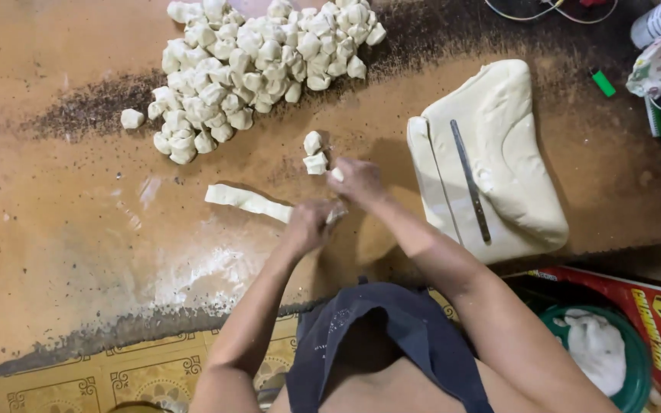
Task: The person is portioning a large mass of dough into small, uniform balls by rapidly tearing them from a long strip and piling them up on a floured table.
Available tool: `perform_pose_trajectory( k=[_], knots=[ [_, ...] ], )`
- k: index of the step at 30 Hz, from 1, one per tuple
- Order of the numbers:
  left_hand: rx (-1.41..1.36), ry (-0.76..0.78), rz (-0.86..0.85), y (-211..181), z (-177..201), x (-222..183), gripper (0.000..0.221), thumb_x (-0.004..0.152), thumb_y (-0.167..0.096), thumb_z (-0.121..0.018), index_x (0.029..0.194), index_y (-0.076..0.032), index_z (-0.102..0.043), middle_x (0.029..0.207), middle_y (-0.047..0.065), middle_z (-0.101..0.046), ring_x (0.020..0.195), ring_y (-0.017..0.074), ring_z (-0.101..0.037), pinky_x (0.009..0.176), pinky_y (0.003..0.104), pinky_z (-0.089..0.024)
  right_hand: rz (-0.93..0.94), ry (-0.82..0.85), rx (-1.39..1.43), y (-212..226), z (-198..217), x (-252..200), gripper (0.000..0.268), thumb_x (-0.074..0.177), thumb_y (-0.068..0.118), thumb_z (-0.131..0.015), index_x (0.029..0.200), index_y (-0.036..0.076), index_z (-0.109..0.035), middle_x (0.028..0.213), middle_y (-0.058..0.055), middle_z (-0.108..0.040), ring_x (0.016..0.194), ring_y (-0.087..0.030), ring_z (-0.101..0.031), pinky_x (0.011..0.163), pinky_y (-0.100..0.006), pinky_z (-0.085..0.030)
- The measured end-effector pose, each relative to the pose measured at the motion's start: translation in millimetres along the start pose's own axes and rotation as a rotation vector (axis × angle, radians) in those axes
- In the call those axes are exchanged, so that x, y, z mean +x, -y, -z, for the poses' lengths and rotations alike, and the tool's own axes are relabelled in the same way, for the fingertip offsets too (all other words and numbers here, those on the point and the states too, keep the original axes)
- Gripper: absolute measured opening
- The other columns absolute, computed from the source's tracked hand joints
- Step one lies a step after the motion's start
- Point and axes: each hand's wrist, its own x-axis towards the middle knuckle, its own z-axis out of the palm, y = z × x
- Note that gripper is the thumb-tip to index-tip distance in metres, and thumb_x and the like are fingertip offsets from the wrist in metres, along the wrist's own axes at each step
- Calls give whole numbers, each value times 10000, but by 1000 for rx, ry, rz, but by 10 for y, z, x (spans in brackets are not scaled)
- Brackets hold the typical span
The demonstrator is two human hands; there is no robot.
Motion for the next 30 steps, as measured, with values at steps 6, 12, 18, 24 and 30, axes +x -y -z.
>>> perform_pose_trajectory(
  k=[6,12,18,24,30],
  knots=[
    [-82,-218,-5,823,96,155,1101,565,230,-630,1592,39,-280,1290,315,-397,976,460,-612,979,473,-547,141,109,175,569,520,278,601,833,496,-810,1308,167,-643,1209,-158,-635,1133,-352,-648,1063,-610,-391],
    [-239,-365,162,562,227,230,127,769,-82,-758,802,-167,-669,655,30,-676,638,196,-657,655,328,-494,264,-94,496,1052,869,359,253,888,199,-754,1140,202,-727,960,-26,-730,861,-276,-735,775,-408,-605],
    [292,21,130,754,-325,-48,154,761,-234,-672,618,-287,-688,641,-30,-703,614,199,-702,663,369,-565,57,-2,74,297,186,193,357,912,499,-697,798,186,-571,642,-90,-619,633,-324,-702,600,-450,-555],
    [-138,-177,193,452,409,68,1083,655,175,-602,1633,-91,-221,1266,301,-488,1068,545,-622,924,576,-563,121,161,201,952,804,424,589,768,430,-879,1238,180,-627,1244,-77,-587,1142,-338,-642,985,-487,-516],
    [-204,-340,143,611,363,119,476,786,-97,-771,1258,-138,-729,1220,100,-751,1124,324,-706,949,467,-563,247,-58,540,1113,795,392,119,941,234,-746,1059,224,-753,962,8,-751,857,-242,-753,764,-350,-610]
  ],
)
